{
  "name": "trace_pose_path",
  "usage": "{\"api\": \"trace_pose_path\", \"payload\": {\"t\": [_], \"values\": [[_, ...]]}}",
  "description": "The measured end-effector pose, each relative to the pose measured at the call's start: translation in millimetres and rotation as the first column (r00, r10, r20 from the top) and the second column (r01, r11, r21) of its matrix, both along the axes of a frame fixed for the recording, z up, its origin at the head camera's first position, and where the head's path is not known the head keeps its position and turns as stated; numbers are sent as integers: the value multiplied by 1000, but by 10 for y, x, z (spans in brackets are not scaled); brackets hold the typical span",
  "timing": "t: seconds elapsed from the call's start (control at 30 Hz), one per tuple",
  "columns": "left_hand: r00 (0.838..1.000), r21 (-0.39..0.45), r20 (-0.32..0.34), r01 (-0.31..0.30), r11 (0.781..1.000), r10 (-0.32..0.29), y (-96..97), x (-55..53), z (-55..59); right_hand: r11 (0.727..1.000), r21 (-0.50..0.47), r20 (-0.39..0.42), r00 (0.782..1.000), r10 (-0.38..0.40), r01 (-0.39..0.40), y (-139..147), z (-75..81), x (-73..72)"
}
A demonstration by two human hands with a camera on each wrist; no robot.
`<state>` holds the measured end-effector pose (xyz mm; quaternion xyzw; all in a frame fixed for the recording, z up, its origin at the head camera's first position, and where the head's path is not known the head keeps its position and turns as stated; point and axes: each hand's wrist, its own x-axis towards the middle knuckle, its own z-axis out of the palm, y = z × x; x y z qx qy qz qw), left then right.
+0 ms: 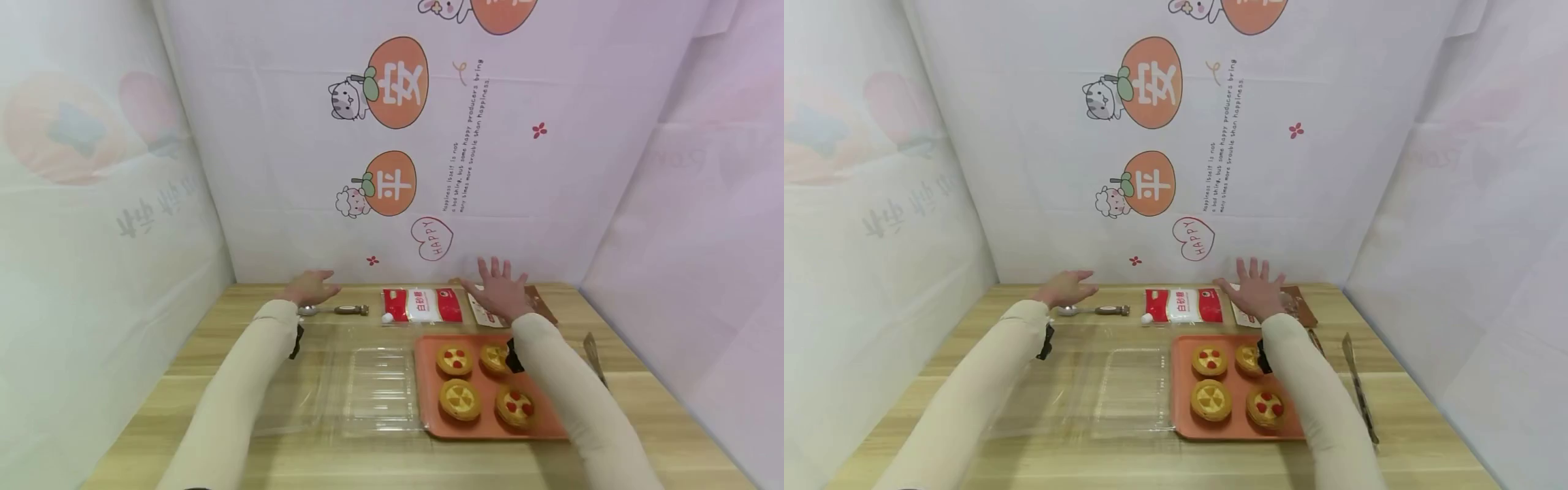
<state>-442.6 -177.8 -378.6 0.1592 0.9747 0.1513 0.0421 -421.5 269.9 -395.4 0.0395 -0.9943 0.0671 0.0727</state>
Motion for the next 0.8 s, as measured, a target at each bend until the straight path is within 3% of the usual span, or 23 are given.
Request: {"api": "trace_pose_path", "payload": {"t": [0.2,0.3,0.47,0.6,0.8], "values": [[989,159,-59,140,977,-132,184,102,15,1000,-1,29,1000,-2,2,434,43,294],[984,192,-25,180,965,-178,293,209,35,1000,-15,25,1000,5,-5,697,45,510],[961,117,61,262,958,-271,465,380,48,999,-24,25,999,-29,29,1083,84,922],[949,59,12,312,948,-314,523,428,-34,997,-16,71,995,-68,70,1275,33,1182],[956,60,-26,294,954,-293,555,412,-154,995,22,203,974,-105,102,1402,-118,1419]]}}
